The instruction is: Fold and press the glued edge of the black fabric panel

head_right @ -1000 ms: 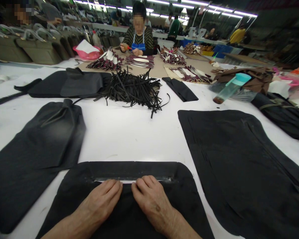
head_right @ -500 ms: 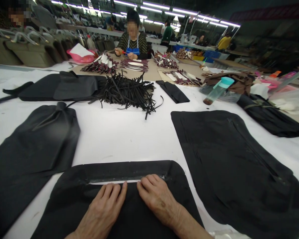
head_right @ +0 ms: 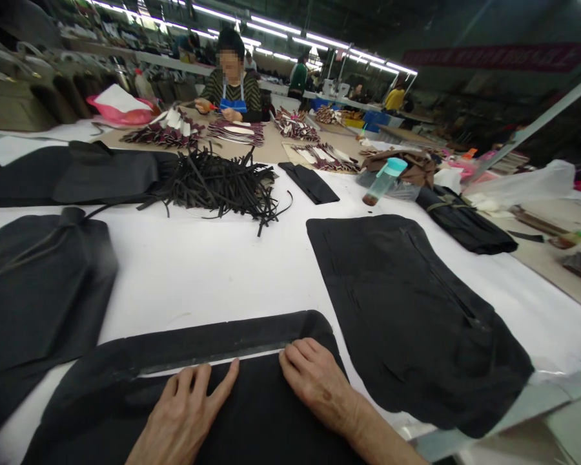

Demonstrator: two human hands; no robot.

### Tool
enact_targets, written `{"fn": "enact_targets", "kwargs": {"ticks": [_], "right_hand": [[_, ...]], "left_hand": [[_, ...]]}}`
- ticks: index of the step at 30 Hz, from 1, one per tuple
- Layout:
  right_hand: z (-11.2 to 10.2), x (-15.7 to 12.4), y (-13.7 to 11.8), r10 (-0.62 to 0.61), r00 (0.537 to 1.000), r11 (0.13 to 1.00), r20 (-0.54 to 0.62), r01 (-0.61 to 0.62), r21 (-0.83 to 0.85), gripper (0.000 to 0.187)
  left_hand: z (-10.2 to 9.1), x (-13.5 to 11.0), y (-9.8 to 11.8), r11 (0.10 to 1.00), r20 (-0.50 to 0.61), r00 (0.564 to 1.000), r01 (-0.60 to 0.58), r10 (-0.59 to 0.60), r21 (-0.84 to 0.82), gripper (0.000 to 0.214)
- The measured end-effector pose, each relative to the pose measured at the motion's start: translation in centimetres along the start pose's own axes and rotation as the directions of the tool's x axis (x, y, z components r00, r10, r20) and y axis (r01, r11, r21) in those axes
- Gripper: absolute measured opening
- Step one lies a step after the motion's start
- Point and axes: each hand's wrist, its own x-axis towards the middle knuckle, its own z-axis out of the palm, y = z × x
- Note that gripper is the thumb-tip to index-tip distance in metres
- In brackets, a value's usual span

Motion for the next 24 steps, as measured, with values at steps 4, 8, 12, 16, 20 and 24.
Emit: {"fn": "enact_targets", "kwargs": {"ticks": [4, 8, 12, 16, 20, 24], "right_hand": [[-0.3, -1.2, 0.4, 0.031, 0.999, 0.999, 0.006, -0.031, -0.033, 0.032], [0.0, -2.4, 0.3, 0.174, 0.982, 0.984, -0.074, -0.17, 0.055, 0.03], [0.3, -2.8, -0.3, 0.35, 0.928, 0.933, -0.129, -0.334, 0.134, 0.035], [0.2, -2.2, -1.0, 0.312, 0.949, 0.949, -0.045, -0.31, 0.051, 0.033], [0.2, -2.0, -1.2, 0.301, 0.953, 0.953, -0.01, -0.301, 0.026, 0.036], [0.4, -2.1, -1.1, 0.311, 0.95, 0.95, -0.025, -0.311, 0.02, 0.038]], "left_hand": [[0.0, 0.0, -0.2, 0.999, -0.01, 1.0, -0.017, 0.017, 0.036, 0.06], [0.2, -0.2, -0.3, 0.997, -0.005, 0.999, -0.045, 0.046, 0.069, 0.063], [0.4, -0.2, -0.3, 0.996, 0.009, 0.998, -0.057, 0.057, 0.075, 0.066], [0.6, -0.2, -0.3, 0.997, 0.005, 0.999, -0.045, 0.044, 0.065, 0.066], [0.5, -0.3, -0.3, 0.995, 0.0, 0.999, -0.05, 0.05, 0.081, 0.069], [0.4, -0.3, -0.2, 0.997, -0.005, 0.999, -0.034, 0.034, 0.07, 0.064]]}}
